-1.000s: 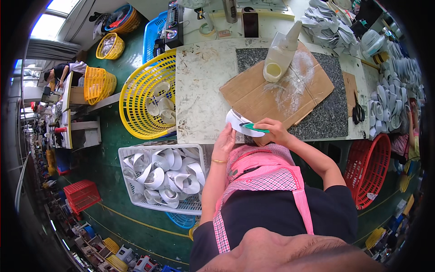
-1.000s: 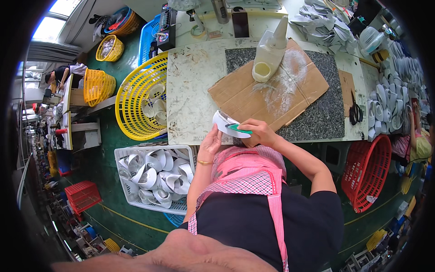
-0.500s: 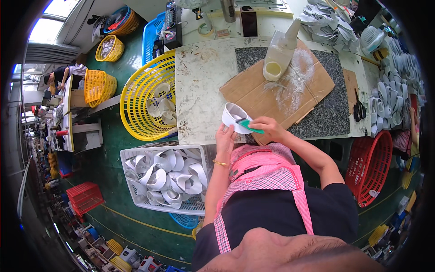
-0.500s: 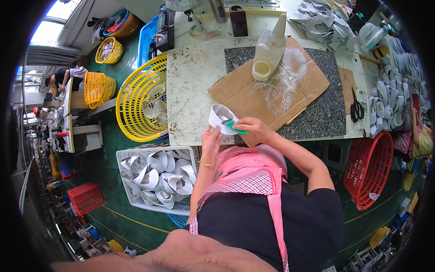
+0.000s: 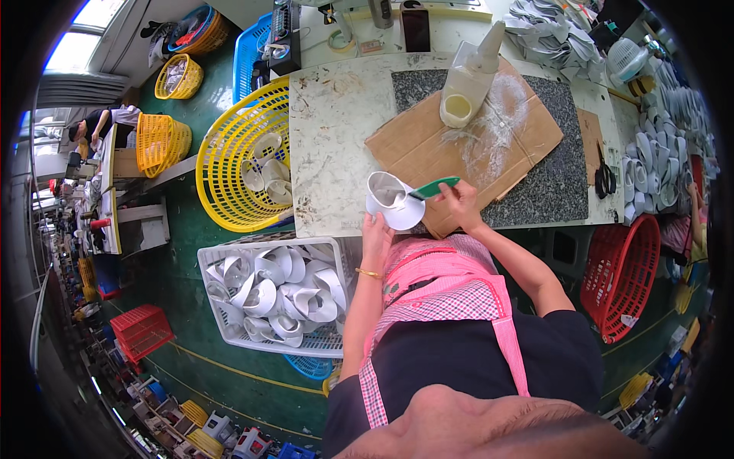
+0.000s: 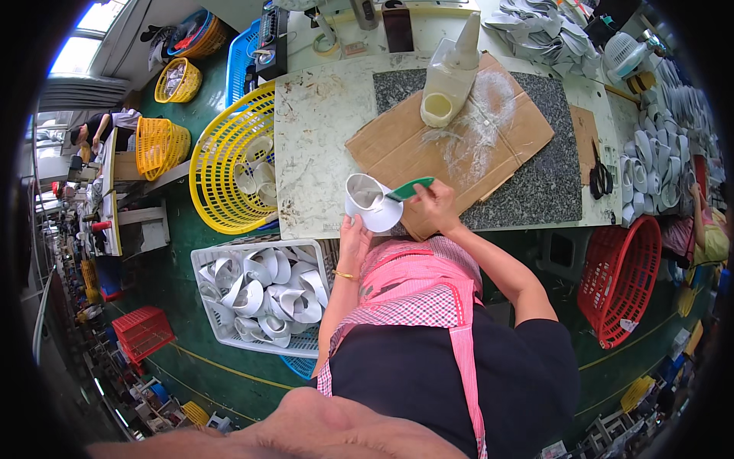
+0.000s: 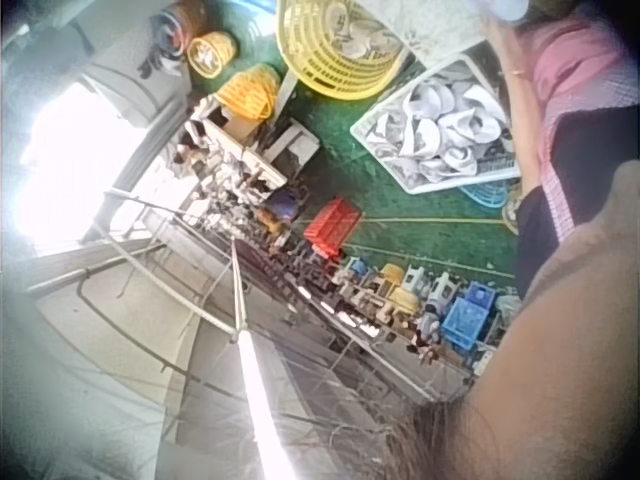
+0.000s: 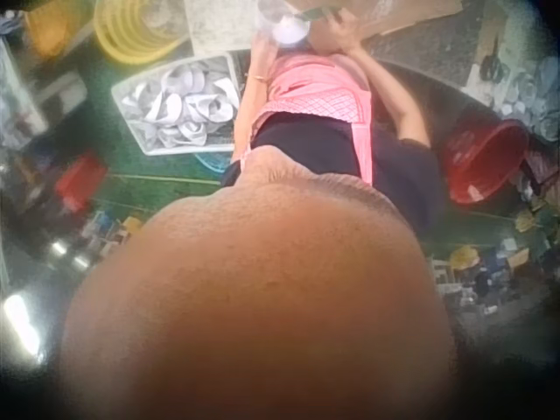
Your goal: The person applies liquid adhesive to shoe heel components using a brush.
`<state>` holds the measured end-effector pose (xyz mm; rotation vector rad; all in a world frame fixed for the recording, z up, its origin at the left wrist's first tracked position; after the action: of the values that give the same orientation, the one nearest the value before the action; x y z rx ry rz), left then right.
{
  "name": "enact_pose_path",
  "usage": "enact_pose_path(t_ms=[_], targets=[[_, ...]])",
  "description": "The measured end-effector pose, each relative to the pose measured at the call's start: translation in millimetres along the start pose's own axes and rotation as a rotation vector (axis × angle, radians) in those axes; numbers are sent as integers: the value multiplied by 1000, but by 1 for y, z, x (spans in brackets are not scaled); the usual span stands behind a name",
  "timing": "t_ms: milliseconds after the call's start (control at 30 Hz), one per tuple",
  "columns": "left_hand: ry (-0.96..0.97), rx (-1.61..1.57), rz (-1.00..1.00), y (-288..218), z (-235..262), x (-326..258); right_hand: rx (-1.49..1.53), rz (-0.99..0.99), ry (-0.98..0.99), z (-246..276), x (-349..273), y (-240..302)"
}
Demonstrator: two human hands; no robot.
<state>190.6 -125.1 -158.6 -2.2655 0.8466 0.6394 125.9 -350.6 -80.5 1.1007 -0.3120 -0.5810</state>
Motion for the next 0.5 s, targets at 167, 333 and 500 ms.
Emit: enact_pose_path(t_ms=[167, 333, 500], targets=[[-2, 49, 8, 0, 7, 9, 5, 26, 55, -24, 12, -24], [15, 56, -29, -5, 15, 15, 72, 252, 58, -21, 7, 2], [10, -12, -29, -6, 1, 9, -112, 500, 318, -18, -33, 25]])
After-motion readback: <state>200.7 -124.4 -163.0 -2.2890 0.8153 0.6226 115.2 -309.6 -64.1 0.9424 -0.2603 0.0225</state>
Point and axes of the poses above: each hand's wrist, its own x-axis towards the middle knuckle, its own z-axis out of the back of the hand, y = z × x, the point moved 6 cm from there along x, towards the middle knuckle, and after that the axes turned 14 degrees about -x, right-handed, at the moved point
